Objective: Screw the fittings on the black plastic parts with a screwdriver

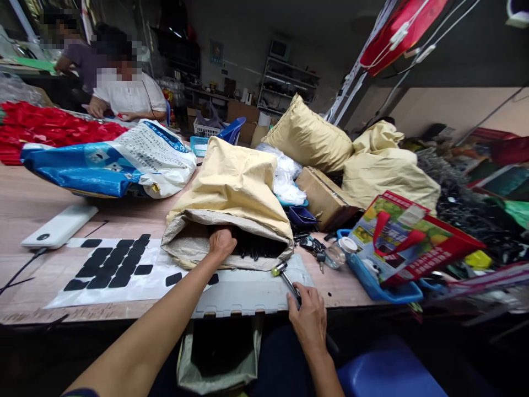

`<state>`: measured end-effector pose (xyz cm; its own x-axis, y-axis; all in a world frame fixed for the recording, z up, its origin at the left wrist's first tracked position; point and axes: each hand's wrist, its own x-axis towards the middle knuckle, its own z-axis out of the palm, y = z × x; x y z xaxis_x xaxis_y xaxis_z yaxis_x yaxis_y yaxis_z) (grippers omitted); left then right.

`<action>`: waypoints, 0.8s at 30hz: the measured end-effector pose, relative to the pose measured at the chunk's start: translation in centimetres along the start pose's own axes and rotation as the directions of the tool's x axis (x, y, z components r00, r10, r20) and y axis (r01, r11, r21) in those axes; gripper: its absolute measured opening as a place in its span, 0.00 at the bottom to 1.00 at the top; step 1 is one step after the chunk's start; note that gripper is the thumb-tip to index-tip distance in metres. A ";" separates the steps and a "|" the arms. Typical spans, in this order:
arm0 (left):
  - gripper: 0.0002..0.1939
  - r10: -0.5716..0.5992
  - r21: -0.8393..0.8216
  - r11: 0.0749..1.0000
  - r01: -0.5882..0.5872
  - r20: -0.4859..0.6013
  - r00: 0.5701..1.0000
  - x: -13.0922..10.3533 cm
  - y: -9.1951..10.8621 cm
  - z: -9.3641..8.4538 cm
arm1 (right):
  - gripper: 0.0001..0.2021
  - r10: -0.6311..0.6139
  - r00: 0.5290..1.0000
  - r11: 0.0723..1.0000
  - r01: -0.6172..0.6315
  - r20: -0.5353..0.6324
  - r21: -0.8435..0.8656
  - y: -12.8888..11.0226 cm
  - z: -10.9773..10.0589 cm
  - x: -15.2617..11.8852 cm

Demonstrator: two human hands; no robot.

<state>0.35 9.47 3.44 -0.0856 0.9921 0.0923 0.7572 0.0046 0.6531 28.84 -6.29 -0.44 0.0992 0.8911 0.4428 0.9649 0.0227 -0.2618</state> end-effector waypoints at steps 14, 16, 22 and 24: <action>0.11 0.365 -0.089 0.930 -0.357 0.113 0.924 -11.2 -2.2 1.8 | 0.16 0.119 0.993 0.973 -0.119 0.012 0.198 -1.2 -0.3 0.0; 0.12 0.365 -0.094 0.930 -0.355 0.120 0.923 -11.0 -2.3 1.8 | 0.16 0.113 0.993 0.946 -0.116 0.027 0.302 -2.4 -0.7 -0.7; 0.11 0.363 -0.069 0.932 -0.356 0.153 0.919 -10.8 -2.3 1.5 | 0.14 0.042 0.991 0.862 -0.100 0.127 0.497 -5.8 -0.9 -2.6; 0.11 0.355 -0.071 0.935 -0.349 0.150 0.923 -10.8 -2.3 1.5 | 0.15 0.017 0.990 0.855 -0.087 0.140 0.511 -6.6 -1.0 -2.8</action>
<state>0.50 -1.10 -0.17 0.2871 0.9357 0.2049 0.6917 -0.3505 0.6314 22.43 -9.35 0.90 0.0804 0.9459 0.3143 0.6926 0.1737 -0.7001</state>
